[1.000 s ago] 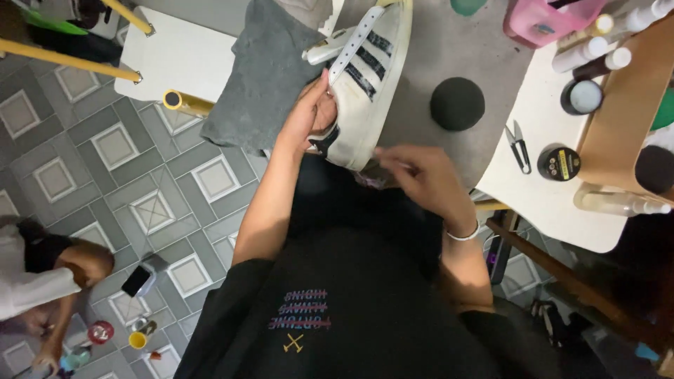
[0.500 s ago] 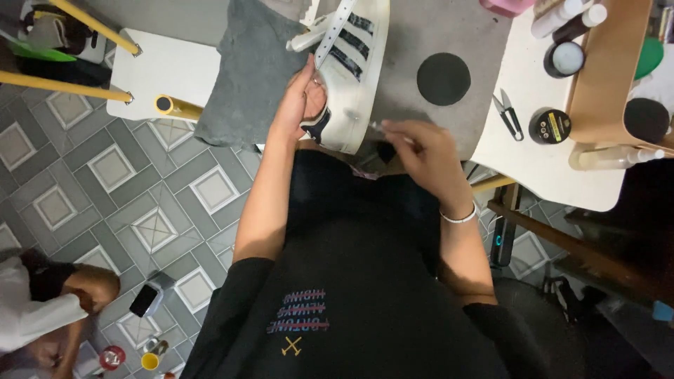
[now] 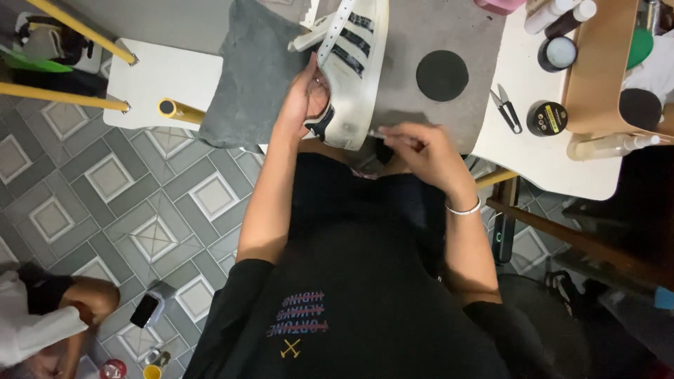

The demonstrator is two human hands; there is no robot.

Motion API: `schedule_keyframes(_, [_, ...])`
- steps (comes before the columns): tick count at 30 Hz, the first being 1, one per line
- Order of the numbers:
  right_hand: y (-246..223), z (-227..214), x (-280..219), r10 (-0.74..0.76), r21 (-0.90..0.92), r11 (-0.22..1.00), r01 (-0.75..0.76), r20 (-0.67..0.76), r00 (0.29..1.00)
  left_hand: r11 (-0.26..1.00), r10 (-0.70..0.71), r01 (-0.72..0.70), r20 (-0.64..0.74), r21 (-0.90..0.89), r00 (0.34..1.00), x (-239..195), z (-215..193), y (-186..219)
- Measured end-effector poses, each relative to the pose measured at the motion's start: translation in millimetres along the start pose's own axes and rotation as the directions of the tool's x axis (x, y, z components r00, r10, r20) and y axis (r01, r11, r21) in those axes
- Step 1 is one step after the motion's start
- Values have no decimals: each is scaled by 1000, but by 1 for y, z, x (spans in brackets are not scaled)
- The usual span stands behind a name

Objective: Painting the black stripes on a white sneaker using a small brush and black paint.

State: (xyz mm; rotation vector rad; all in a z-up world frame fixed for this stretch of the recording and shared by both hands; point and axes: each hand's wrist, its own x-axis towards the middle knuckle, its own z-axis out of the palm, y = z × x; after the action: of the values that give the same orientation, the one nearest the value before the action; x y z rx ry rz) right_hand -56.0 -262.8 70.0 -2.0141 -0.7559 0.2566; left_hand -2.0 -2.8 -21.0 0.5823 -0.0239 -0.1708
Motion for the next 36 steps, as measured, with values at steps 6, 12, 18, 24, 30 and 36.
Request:
schedule_keyframes(6, [1, -11, 12, 20, 28, 999, -24, 121, 992, 998, -20, 18, -31, -64, 999, 4, -7, -5])
schedule_keyframes(12, [27, -5, 19, 67, 35, 997, -63, -136, 988, 999, -14, 11, -68, -45, 998, 5, -8, -6])
schedule_keyframes(18, [30, -5, 29, 58, -3, 998, -62, -319, 946, 998, 18, -7, -206, 55, 978, 6, 19, 1])
schedule_keyframes(24, [34, -2, 43, 25, 3, 1000, -26, -388, 921, 997, -21, 33, -187, 66, 982, 9, 8, 2])
schedule_keyframes(30, [32, -10, 57, 32, 37, 999, -20, -385, 922, 1000, -19, 18, -156, -7, 988, 19, -21, -10])
schedule_keyframes(36, [29, -15, 68, 48, 88, 996, -18, -361, 931, 999, -12, 4, -168, -48, 986, 30, -49, -18])
